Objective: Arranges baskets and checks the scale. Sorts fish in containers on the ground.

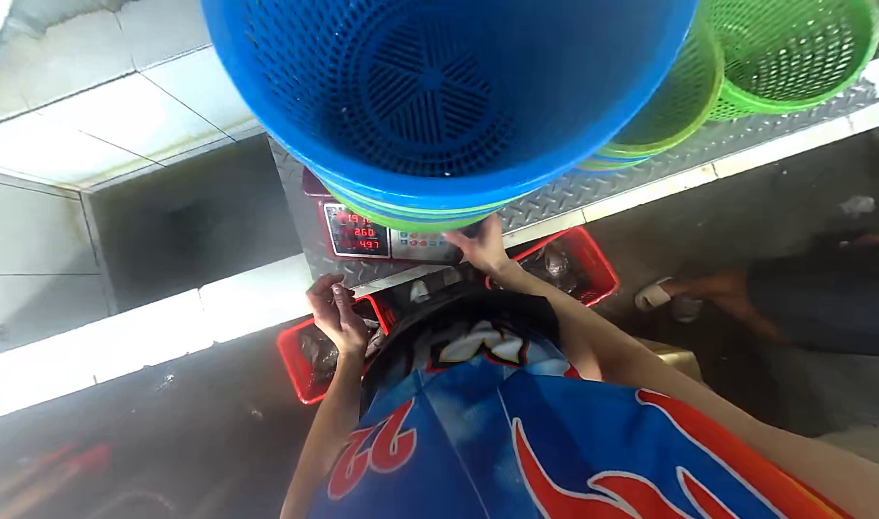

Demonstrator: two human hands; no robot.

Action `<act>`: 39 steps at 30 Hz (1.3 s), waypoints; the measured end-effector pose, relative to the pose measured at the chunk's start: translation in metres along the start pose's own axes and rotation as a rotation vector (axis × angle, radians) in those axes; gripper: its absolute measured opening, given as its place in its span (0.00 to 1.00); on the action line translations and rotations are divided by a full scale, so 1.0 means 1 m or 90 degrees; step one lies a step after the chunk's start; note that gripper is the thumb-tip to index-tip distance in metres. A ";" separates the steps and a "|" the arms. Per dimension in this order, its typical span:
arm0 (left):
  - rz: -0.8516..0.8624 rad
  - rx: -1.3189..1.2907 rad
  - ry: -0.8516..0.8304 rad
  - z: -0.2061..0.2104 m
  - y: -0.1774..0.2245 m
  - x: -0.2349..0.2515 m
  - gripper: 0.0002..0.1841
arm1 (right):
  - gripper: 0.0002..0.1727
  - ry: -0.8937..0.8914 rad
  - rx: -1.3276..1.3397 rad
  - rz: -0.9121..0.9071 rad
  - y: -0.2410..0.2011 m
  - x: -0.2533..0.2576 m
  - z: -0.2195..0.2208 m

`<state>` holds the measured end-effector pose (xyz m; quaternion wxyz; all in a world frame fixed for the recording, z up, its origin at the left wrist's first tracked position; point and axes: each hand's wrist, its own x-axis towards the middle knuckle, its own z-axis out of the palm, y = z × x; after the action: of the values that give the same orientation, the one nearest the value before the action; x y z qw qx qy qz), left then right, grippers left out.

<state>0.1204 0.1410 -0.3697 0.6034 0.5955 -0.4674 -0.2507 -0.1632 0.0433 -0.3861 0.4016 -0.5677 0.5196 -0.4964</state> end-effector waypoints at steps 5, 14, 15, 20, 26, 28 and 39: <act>0.024 -0.030 0.035 -0.013 -0.013 0.024 0.15 | 0.53 0.002 0.027 -0.020 0.015 -0.014 -0.004; 0.162 0.038 -0.013 -0.001 0.001 0.057 0.35 | 0.63 -0.059 -0.009 -0.017 -0.014 0.013 0.016; 0.178 -0.005 -0.012 0.003 0.010 0.067 0.36 | 0.62 -0.073 -0.058 -0.010 -0.016 0.019 0.014; 0.087 -0.241 -0.085 0.000 0.112 0.172 0.45 | 0.34 0.070 -0.015 0.012 -0.060 0.036 -0.029; -0.051 -0.404 -0.226 0.046 0.158 0.249 0.31 | 0.40 0.122 0.252 0.027 -0.134 0.087 -0.051; -0.088 -0.480 -0.185 0.079 0.164 0.245 0.31 | 0.41 0.104 0.330 0.081 -0.150 0.097 -0.050; 0.051 -0.378 -0.476 0.315 0.290 0.252 0.12 | 0.31 0.415 0.311 -0.071 -0.179 0.125 -0.249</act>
<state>-0.1148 -0.1798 -0.0729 0.5473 0.2482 -0.5830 -0.5468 -0.3770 -0.0411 -0.1476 0.3113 -0.2958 0.4553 -0.7800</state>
